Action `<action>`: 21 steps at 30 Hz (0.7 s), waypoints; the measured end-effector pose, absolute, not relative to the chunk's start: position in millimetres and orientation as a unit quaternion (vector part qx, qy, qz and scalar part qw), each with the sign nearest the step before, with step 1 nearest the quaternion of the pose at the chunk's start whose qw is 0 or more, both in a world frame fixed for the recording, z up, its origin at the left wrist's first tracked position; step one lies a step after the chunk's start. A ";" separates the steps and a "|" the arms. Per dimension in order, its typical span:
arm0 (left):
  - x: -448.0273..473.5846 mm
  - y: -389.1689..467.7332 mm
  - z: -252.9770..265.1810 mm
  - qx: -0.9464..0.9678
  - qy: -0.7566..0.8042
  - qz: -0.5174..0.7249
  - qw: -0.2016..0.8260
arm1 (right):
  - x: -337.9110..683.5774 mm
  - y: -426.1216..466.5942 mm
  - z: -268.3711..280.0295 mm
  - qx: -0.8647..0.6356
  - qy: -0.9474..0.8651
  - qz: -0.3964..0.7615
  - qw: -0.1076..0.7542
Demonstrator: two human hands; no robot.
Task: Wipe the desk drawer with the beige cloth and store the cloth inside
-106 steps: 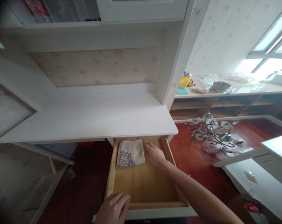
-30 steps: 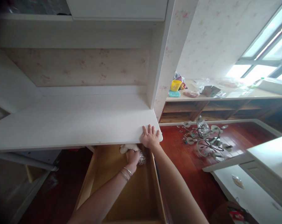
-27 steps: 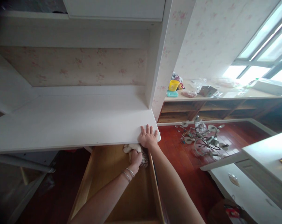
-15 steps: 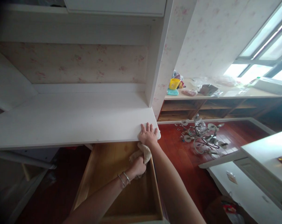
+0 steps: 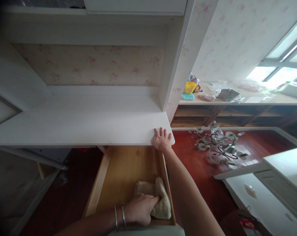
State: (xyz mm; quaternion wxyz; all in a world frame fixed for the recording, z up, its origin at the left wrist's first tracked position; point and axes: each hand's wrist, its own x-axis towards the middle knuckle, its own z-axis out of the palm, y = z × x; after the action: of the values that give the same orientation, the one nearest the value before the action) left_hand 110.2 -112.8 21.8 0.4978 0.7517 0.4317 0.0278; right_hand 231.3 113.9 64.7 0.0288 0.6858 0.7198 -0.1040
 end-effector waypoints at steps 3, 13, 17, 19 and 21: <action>102.3 -119.5 29.4 0.831 0.392 -0.034 0.392 | 231.3 114.2 62.8 0.685 0.721 -0.100 0.027; 25.4 -145.6 38.0 0.806 0.451 0.099 0.371 | 231.0 112.3 60.6 0.681 0.728 -0.074 0.041; -17.1 -153.0 38.8 0.732 0.520 0.137 0.419 | 230.2 112.2 59.7 0.681 0.728 -0.070 0.036; -36.9 -155.0 34.6 0.701 0.543 0.171 0.430 | 229.8 112.2 59.3 0.682 0.727 -0.068 0.034; -55.3 -155.8 27.4 0.622 0.624 0.207 0.425 | 229.5 112.1 59.0 0.681 0.729 -0.062 0.034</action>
State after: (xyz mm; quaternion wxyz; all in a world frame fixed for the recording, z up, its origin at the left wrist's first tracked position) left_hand -55.3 -155.8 27.4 0.4254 0.6218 0.6242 0.2067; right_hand 229.5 112.1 59.0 0.0335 0.6808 0.7291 -0.0625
